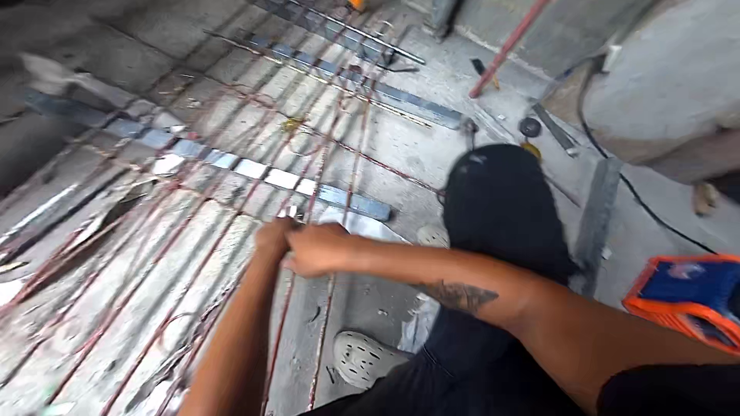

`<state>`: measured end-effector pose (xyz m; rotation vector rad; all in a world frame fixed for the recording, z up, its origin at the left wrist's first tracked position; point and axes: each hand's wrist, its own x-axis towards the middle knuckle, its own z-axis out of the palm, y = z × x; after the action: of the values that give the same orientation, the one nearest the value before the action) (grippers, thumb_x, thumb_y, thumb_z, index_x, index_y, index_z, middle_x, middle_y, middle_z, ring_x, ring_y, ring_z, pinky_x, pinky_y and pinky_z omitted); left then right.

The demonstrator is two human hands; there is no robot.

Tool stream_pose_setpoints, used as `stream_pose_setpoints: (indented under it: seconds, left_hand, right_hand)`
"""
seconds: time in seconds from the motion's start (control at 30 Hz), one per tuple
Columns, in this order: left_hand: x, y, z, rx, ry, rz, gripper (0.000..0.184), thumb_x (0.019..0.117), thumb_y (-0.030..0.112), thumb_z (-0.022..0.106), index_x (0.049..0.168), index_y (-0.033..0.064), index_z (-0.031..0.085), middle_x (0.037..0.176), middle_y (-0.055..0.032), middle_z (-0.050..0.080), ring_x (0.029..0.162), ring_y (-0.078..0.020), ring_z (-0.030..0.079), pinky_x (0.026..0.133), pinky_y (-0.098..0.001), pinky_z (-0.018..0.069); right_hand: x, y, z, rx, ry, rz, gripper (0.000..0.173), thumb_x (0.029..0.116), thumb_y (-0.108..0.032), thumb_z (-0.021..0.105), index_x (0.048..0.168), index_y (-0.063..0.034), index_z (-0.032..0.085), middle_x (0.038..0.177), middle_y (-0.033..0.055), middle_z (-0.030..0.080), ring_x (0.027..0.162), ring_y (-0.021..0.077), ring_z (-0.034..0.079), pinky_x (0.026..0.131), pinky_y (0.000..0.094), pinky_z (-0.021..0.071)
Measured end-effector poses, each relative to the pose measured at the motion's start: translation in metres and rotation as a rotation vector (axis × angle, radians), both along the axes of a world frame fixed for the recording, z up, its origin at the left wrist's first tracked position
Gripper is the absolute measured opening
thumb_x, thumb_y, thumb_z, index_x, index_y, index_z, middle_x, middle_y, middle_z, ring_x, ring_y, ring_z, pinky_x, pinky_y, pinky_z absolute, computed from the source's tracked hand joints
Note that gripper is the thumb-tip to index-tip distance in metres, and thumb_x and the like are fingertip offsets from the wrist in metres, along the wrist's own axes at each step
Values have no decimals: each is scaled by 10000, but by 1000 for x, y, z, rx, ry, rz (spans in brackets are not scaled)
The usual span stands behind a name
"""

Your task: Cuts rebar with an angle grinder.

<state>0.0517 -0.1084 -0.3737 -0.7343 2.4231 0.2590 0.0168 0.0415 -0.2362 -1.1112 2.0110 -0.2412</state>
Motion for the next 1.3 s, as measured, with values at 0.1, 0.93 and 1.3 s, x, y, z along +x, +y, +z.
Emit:
stream_pose_setpoints:
  seconds: [0.1, 0.93, 1.3]
  left_hand:
    - [-27, -12, -9, 12, 195, -82, 415, 961, 329, 692, 1142, -44, 681, 1113, -348, 670, 1049, -563, 646, 828, -787, 472]
    - [-235, 189, 7, 502, -106, -188, 434, 1075, 400, 488, 1317, 73, 642, 1161, -236, 701, 1119, -433, 668, 957, -678, 494]
    - [-284, 217, 17, 823, 422, 135, 382, 1095, 344, 498, 1175, 16, 676, 942, -124, 744, 822, -218, 734, 811, -448, 611]
  right_hand:
    - [-60, 26, 92, -271, 289, -90, 446, 1061, -424, 534, 1380, -121, 605, 1142, 106, 718, 1057, 285, 694, 837, 553, 561]
    - [-350, 565, -243, 271, 146, -1307, 836, 813, -343, 867, 1434, 60, 480, 1309, 355, 585, 1237, 507, 571, 1037, 686, 442]
    - [-387, 394, -127, -296, -49, -1073, 634, 799, -343, 778, 1287, 13, 584, 1009, 167, 700, 849, 262, 714, 782, 517, 602]
